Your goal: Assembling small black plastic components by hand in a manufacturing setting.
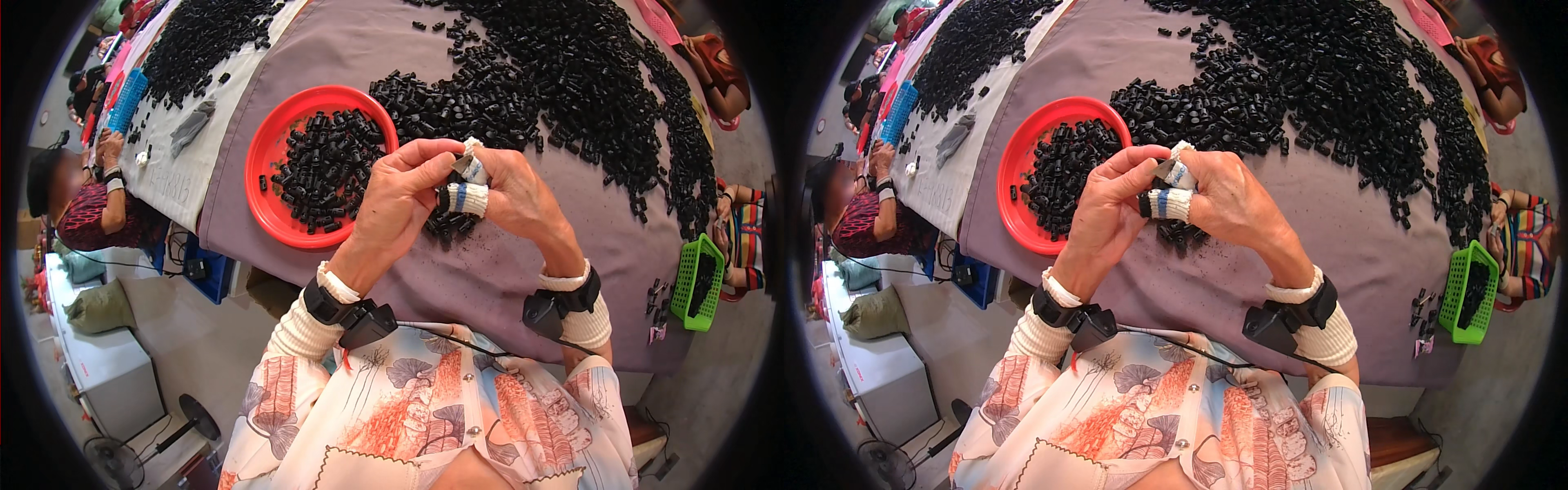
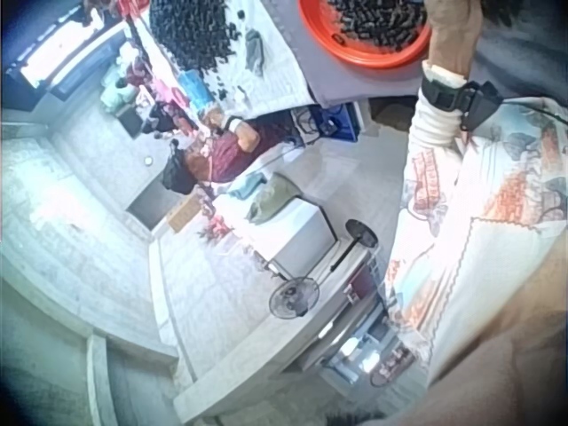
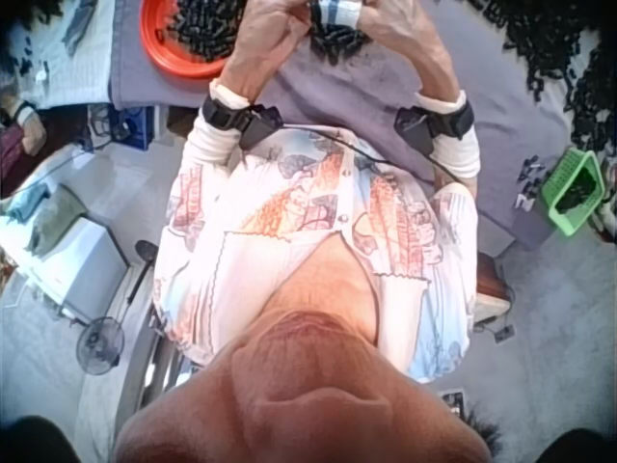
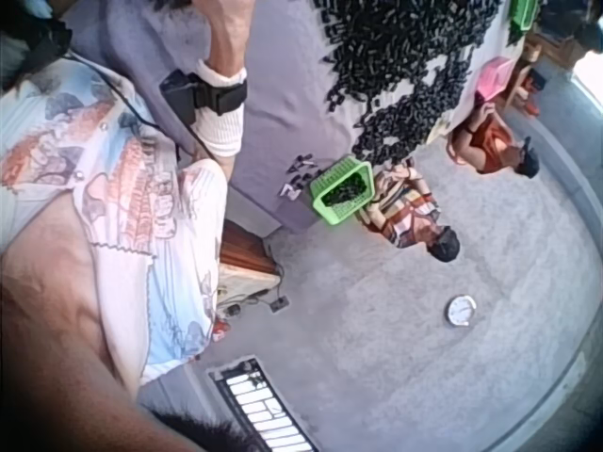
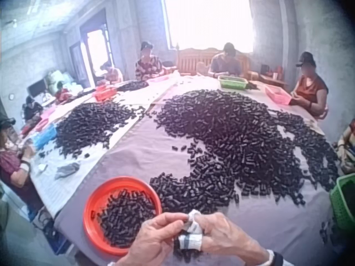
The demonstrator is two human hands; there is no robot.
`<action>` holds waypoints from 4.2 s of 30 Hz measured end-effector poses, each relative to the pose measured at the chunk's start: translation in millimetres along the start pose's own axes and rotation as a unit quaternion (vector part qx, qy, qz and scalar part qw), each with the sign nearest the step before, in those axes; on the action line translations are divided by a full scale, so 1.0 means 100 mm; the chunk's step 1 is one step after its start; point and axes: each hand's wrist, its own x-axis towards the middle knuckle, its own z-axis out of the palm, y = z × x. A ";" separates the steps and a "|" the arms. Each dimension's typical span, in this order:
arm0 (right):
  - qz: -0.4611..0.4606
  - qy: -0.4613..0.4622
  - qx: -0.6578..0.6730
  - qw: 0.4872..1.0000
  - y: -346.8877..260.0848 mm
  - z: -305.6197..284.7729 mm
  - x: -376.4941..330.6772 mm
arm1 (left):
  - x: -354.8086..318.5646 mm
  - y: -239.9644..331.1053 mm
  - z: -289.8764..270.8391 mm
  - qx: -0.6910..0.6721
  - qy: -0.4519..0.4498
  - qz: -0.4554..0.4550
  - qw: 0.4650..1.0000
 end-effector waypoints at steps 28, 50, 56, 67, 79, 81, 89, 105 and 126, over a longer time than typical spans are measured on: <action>0.034 0.050 0.042 0.997 -0.08 0.01 0.02 | -0.01 0.04 0.02 -0.049 0.008 -0.009 0.999; -0.014 -0.008 -0.042 0.999 -0.04 0.00 0.06 | -0.03 0.02 0.01 -0.019 0.028 0.011 0.999; 0.000 0.012 -0.030 0.999 -0.04 -0.11 0.09 | -0.04 0.30 -0.24 0.194 0.117 0.117 0.967; 0.091 0.054 0.022 0.994 0.05 -0.22 -0.02 | -0.10 -0.14 -0.33 0.586 -0.004 0.145 0.798; 0.090 0.036 0.028 0.995 0.09 -0.22 -0.07 | -0.04 -0.55 -0.54 0.744 -0.083 0.177 0.639; 0.085 0.030 0.025 0.996 0.09 -0.24 -0.06 | 0.07 -0.55 -0.55 0.715 -0.061 0.223 0.660; 0.151 0.048 0.045 0.986 0.07 -0.26 -0.11 | 0.16 -0.19 -0.36 0.302 0.005 0.004 0.953; 0.087 0.093 0.113 0.985 -0.33 -0.20 0.01 | 0.03 0.20 0.07 0.025 -0.073 0.027 0.997; 0.037 0.105 0.073 0.991 -0.40 -0.26 0.02 | 0.07 0.49 0.25 0.301 -0.075 0.113 0.944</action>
